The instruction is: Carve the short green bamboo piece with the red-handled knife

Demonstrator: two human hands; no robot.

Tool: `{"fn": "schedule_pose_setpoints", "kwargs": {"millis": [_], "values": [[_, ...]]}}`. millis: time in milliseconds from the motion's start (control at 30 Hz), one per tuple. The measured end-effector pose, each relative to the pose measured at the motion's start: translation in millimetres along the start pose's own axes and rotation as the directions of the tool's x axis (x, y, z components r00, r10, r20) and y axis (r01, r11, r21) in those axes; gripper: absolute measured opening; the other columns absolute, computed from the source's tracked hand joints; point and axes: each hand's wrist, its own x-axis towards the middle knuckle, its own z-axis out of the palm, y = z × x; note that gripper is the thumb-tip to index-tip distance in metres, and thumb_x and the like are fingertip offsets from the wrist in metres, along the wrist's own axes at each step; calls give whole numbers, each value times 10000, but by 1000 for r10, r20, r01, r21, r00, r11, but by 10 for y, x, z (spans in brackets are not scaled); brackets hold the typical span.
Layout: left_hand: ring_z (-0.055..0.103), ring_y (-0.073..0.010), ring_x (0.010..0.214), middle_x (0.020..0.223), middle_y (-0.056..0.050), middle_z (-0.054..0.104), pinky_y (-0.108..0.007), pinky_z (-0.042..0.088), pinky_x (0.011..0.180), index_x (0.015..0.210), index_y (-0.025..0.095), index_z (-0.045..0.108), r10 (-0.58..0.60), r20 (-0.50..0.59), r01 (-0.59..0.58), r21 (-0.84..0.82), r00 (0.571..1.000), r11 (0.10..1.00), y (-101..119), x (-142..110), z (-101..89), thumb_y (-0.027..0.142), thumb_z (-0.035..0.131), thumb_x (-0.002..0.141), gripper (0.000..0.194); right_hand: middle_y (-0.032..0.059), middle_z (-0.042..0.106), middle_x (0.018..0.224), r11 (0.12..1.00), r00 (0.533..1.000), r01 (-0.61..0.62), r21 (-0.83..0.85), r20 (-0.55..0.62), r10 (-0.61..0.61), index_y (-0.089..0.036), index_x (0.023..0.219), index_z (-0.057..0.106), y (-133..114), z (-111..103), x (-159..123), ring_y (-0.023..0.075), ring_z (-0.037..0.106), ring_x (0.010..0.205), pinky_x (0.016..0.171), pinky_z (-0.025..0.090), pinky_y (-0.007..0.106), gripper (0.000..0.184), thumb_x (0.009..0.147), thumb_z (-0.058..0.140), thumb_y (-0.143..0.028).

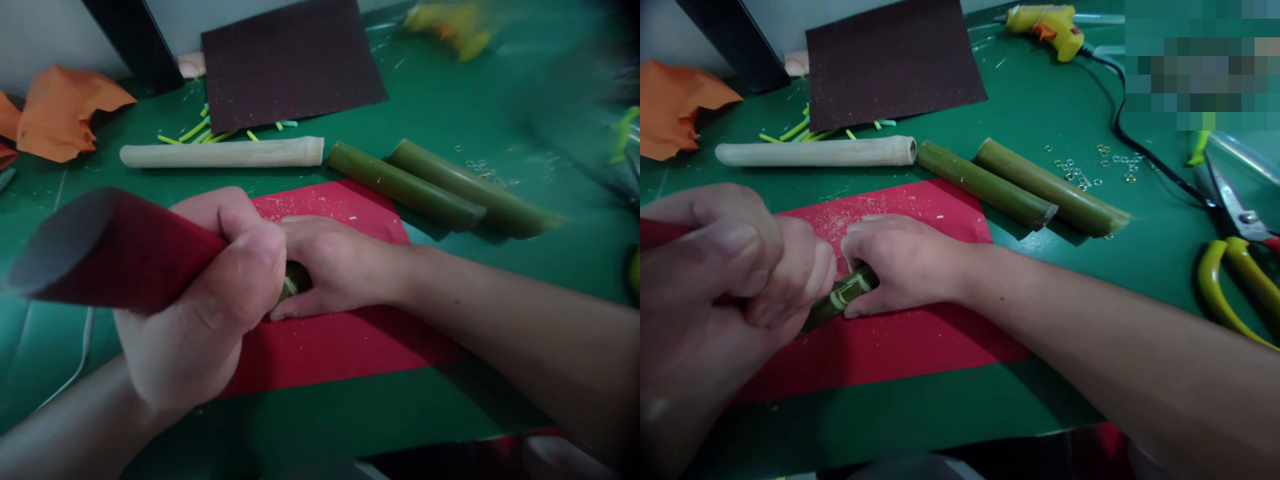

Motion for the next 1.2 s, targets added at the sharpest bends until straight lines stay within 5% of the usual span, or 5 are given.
{"fn": "schedule_pose_setpoints", "kwargs": {"millis": [100, 467, 733, 1000, 1200], "values": [[314, -102, 276, 318, 44, 368, -305, 267, 343, 431, 217, 414, -166, -38, 168, 66, 985, 984, -23, 63, 56, 346, 688, 829, 501, 48, 687, 979, 1000, 999, -26, 4, 20, 26, -182, 912, 673, -4, -12, 8, 209, 608, 934, 820, 450, 327, 287, 772, 805, -395], [353, -88, 288, 375, 53, 431, -284, 260, 287, 546, 201, 545, 31, -47, -37, -142, 998, 989, -178, 96, 5, 282, 661, 823, 312, 40, 694, 982, 999, 998, -41, 9, 41, 41, -198, 913, 687, -7, -41, 30, 203, 601, 921, 813, 437, 315, 276, 768, 801, -403], [387, -128, 280, 366, 44, 460, -324, 301, 316, 500, 233, 479, -78, -24, 77, -51, 997, 996, -145, 121, 33, 289, 602, 861, 385, 50, 704, 1026, 999, 1000, -16, 38, 24, 15, -185, 953, 708, 10, -23, 29, 208, 619, 960, 852, 444, 330, 285, 760, 815, -365], [261, -67, 266, 321, 63, 295, -266, 214, 328, 449, 202, 371, -151, 42, 154, -104, 988, 983, -147, 150, 50, 306, 720, 842, 536, 38, 699, 958, 999, 1000, 5, 37, -10, -5, -196, 922, 691, 39, -1, 19, 204, 617, 909, 812, 445, 323, 293, 753, 808, -404], [264, -58, 260, 294, 50, 284, -250, 220, 319, 406, 173, 332, -208, 21, 209, -75, 978, 975, -107, 172, 60, 239, 647, 882, 575, 34, 686, 920, 999, 1000, -32, 30, 2, 32, -186, 896, 688, 6, -25, 23, 200, 614, 889, 785, 446, 311, 288, 747, 819, -396]]}}
